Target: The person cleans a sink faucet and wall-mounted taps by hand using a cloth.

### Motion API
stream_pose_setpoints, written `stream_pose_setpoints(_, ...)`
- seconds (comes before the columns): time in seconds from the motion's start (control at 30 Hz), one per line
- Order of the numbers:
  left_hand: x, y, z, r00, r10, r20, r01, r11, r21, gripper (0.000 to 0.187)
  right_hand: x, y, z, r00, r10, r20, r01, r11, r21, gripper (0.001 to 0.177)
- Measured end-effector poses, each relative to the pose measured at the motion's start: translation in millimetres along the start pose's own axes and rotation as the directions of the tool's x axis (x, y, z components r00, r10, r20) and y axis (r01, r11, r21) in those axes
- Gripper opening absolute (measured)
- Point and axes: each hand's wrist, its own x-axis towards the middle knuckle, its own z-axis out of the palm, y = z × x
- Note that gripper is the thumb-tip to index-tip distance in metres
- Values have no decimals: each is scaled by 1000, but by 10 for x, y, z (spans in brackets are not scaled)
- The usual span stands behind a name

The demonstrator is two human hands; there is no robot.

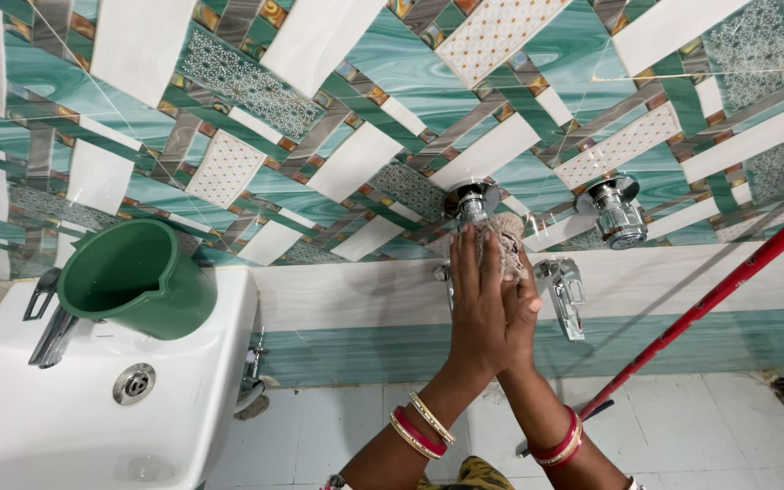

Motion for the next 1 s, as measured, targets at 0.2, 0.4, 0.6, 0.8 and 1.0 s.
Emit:
stream_pose_setpoints(0.2, -286, -128, 114, 993, -15, 120, -2, 990, 142, 98, -256, 582, -226, 982, -81, 169, 156, 854, -496, 49)
stream_pose_setpoints(0.4, -539, -197, 24, 945, -305, 118, 318, 941, -117, 93, -522, -176, 121, 983, 180, -48, -184, 975, -125, 55)
stream_pose_setpoints(0.6, -82, 20, 16, 993, -116, -26, 106, 961, -257, 79, -148, -781, 270, 976, -200, -85, 175, 955, -240, 54)
stream_pose_setpoints(0.8, -387, -136, 100, 990, -143, 1, 138, 958, -251, 82, -353, -356, 130, 995, -3, -100, -6, 996, -92, 59)
stream_pose_setpoints(1.0, -1098, -51, 145, 921, -337, 193, 381, 884, -273, 90, -1024, -255, -145, 975, 166, -145, -193, 962, -195, 61)
